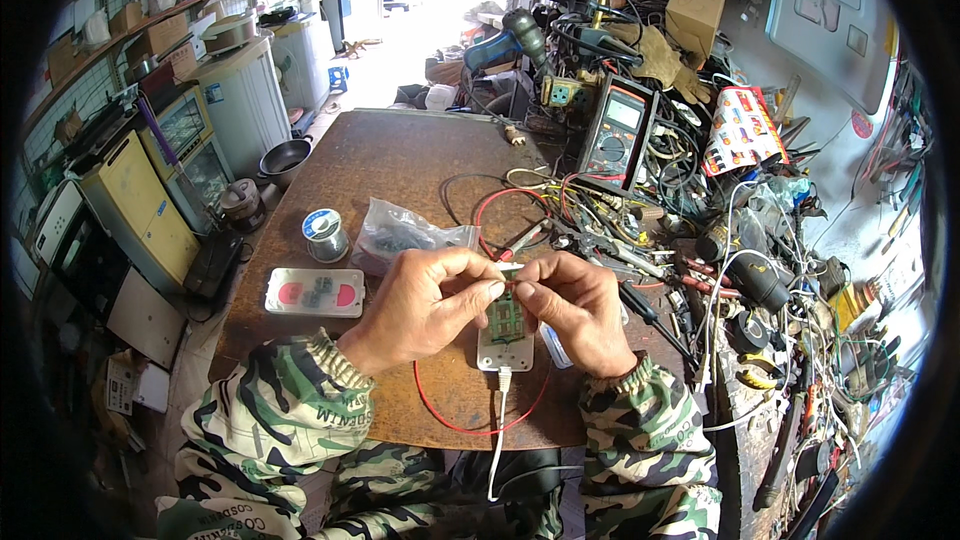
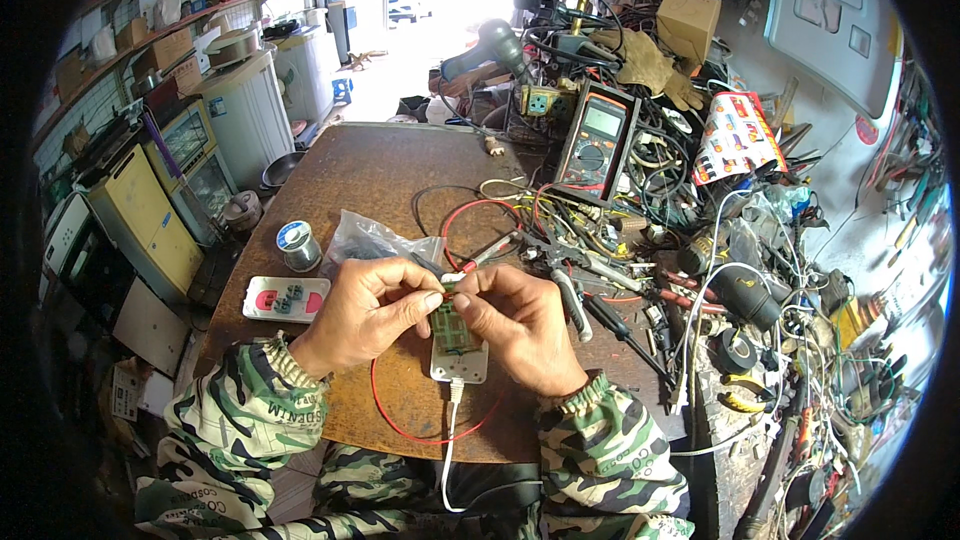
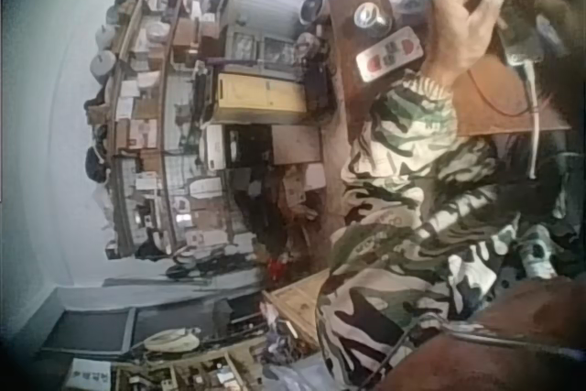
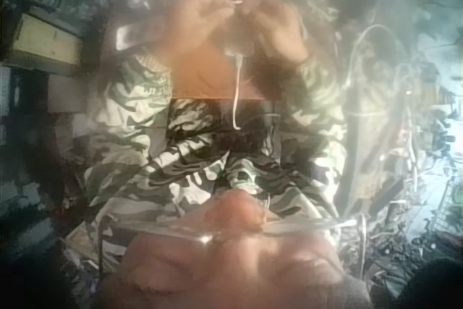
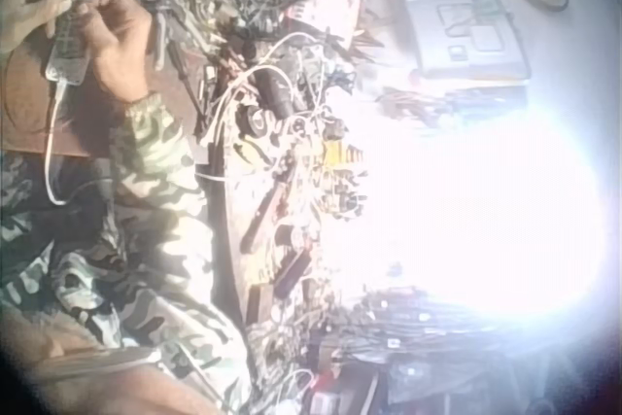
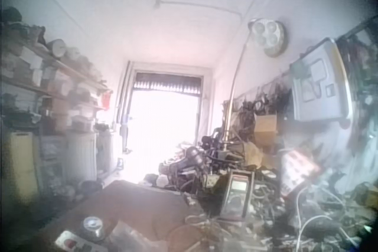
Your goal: The person works on a small green circuit board at a cluttered workbench. They use pliers to trim wires and a soldering iron to solder connections on the board. The person handles the board and tools with both hands throughout the process.
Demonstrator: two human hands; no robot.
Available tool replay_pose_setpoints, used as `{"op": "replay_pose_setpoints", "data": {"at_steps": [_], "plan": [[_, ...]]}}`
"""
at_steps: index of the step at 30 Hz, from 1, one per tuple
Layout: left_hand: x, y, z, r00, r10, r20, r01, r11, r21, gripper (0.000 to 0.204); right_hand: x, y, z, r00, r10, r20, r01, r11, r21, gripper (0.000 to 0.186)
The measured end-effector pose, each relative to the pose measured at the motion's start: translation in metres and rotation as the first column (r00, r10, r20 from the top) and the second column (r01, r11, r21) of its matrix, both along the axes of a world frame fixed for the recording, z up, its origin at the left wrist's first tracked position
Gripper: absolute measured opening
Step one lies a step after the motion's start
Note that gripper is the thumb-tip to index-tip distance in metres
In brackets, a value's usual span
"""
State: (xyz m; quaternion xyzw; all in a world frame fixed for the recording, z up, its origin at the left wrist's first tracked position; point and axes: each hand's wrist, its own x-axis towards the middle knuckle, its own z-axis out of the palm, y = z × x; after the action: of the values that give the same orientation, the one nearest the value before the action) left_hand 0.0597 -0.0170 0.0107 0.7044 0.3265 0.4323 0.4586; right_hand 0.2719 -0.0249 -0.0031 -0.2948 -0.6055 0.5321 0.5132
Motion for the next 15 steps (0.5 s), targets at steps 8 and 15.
{"op": "replay_pose_setpoints", "data": {"at_steps": [8, 15], "plan": [[-0.0005, -0.0002, -0.0036, 0.996, 0.060, -0.067, -0.050, 0.988, 0.146, 0.008, -0.0008, 0.0035, 0.0010, 0.894, -0.346, 0.287, 0.149, 0.830, 0.537, 0.011], [-0.0040, 0.0042, 0.0004, 0.966, 0.149, -0.210, -0.029, 0.873, 0.487, 0.007, 0.0009, 0.0016, 0.0048, 0.871, -0.343, 0.352, 0.086, 0.811, 0.578, 0.013]]}}
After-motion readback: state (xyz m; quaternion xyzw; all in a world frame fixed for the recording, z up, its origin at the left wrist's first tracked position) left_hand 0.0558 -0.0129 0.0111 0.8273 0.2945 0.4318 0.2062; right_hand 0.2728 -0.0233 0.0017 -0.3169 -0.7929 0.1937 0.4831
